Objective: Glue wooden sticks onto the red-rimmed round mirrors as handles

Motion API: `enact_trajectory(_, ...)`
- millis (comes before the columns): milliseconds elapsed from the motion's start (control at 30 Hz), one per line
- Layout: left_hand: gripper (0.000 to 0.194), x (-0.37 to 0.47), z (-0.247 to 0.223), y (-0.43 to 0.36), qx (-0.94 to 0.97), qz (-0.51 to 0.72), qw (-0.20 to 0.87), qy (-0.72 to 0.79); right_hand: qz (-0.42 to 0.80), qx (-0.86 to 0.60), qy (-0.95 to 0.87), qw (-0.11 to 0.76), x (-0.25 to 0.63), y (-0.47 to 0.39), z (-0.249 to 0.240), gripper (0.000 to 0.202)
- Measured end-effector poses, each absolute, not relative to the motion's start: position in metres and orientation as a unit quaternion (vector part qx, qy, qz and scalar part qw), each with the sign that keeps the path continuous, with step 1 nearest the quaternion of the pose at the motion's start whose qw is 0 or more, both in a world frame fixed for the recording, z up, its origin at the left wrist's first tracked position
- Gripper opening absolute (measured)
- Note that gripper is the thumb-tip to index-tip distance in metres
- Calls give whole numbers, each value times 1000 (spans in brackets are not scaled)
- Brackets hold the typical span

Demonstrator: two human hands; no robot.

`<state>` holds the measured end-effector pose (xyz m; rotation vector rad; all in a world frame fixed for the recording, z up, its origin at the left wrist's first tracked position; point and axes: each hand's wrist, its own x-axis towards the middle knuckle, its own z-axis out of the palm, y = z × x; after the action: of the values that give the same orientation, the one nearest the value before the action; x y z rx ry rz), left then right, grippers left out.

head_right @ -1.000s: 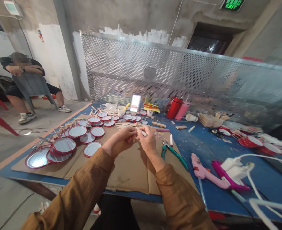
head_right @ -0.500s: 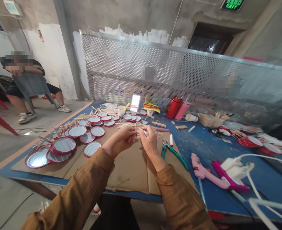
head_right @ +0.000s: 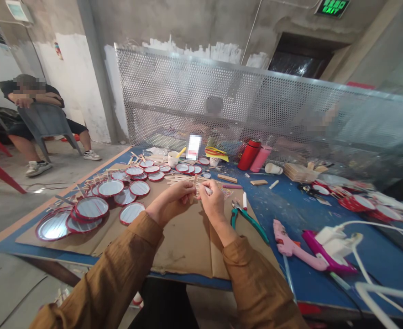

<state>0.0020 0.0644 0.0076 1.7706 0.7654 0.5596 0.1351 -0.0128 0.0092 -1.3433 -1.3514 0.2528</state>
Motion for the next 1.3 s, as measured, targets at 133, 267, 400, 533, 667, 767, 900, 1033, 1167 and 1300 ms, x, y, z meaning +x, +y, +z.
enact_trajectory(133,25,1,8,64,754,234,527,315,118,-557,-585,577,134,-13,10,21)
enact_trajectory(267,25,0,7,62,754,244,524,313,113,-556,-600,564,132,-14,11,19)
enact_trajectory(400,24,0,6,62,756,243,513,325,105,-566,-575,581,134,-13,10,22)
enact_trajectory(533,25,0,5,64,761,239,520,305,119,-549,-584,586,134,-12,10,25)
enact_trajectory(667,25,2,1,68,763,236,523,298,125,-542,-590,585,133,-11,9,27)
enact_trajectory(767,24,2,-1,70,763,232,523,299,125,-543,-591,584,134,-10,8,25)
enact_trajectory(900,23,2,-1,69,756,235,526,310,123,-551,-590,577,135,-11,9,27)
enact_trajectory(1033,26,1,2,67,761,231,526,303,120,-551,-585,583,135,-11,10,28)
enact_trajectory(1167,23,2,2,66,757,232,526,311,119,-553,-591,575,135,-12,10,25)
enact_trajectory(1300,24,0,4,63,757,244,526,301,120,-550,-592,577,136,-12,10,23)
